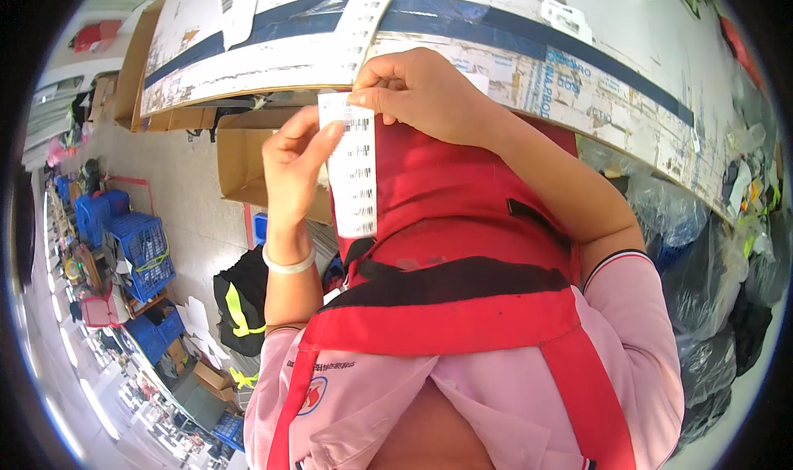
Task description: Peeling small white adhesive labels from a backing sheet and applying them to a workbench or container.
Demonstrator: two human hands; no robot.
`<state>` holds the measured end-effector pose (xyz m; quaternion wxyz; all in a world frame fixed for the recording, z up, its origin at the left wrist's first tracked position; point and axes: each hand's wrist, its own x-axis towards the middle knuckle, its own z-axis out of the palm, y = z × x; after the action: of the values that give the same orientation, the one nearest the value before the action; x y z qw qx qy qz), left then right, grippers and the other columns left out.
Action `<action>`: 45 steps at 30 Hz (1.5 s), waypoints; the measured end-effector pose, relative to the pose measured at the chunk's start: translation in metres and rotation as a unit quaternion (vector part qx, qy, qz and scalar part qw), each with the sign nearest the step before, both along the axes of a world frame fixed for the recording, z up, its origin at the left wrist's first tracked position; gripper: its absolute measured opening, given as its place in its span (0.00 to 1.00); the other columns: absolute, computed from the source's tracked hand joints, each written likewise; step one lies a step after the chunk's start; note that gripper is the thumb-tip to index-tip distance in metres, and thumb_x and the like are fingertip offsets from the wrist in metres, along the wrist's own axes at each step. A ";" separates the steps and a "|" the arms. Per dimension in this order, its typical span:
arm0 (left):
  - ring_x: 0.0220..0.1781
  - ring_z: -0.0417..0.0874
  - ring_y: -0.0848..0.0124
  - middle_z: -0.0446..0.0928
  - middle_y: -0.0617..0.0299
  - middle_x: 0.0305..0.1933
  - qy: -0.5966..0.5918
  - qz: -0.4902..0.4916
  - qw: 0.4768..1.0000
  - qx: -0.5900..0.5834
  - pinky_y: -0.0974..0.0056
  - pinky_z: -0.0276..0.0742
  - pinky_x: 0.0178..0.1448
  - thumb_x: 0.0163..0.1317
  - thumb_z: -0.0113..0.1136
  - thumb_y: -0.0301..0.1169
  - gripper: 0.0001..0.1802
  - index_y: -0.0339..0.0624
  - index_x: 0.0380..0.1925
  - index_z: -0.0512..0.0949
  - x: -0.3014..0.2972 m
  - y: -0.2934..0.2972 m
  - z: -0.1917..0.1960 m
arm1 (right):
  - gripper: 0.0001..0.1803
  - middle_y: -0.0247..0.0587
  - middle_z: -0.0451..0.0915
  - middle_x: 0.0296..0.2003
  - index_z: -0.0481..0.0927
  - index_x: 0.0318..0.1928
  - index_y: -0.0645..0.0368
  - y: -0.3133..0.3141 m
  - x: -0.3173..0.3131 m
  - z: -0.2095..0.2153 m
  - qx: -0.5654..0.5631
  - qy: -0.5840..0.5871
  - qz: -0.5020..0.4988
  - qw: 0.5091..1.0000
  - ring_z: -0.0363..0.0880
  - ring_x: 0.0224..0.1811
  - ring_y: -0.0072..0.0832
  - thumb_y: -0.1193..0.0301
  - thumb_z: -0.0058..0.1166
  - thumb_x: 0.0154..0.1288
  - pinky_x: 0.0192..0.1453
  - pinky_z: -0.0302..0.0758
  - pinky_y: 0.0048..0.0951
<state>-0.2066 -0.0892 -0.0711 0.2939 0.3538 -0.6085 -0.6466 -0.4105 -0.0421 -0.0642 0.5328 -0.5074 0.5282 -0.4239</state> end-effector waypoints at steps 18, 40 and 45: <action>0.28 0.75 0.85 0.81 0.68 0.30 0.033 -0.016 0.980 0.198 0.78 0.68 0.32 0.61 0.64 0.27 0.06 0.37 0.36 0.82 -0.048 0.027 -0.039 | 0.08 0.33 0.78 0.27 0.79 0.39 0.64 0.062 -0.029 -0.038 0.033 -0.067 -0.065 0.995 0.76 0.28 0.17 0.71 0.50 0.69 0.36 0.74 0.18; 0.28 0.80 0.78 0.82 0.61 0.30 0.114 -0.046 0.945 0.302 0.74 0.76 0.32 0.59 0.63 0.23 0.05 0.36 0.36 0.80 -0.041 0.035 -0.060 | 0.10 0.32 0.79 0.29 0.80 0.39 0.62 0.085 -0.010 -0.058 0.147 -0.154 -0.092 0.973 0.77 0.30 0.17 0.67 0.53 0.68 0.34 0.74 0.19; 0.25 0.77 0.83 0.82 0.64 0.28 0.086 -0.022 0.960 0.266 0.78 0.70 0.28 0.57 0.66 0.23 0.05 0.37 0.33 0.81 -0.044 0.032 -0.061 | 0.11 0.32 0.78 0.30 0.80 0.41 0.62 0.080 -0.019 -0.050 0.094 -0.101 -0.162 0.977 0.75 0.29 0.15 0.66 0.53 0.68 0.32 0.74 0.17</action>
<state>-0.2502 -0.0575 -0.1317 0.2261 0.3489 -0.3941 -0.8197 -0.4294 0.0383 -0.1143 0.5528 -0.3170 0.5843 -0.5025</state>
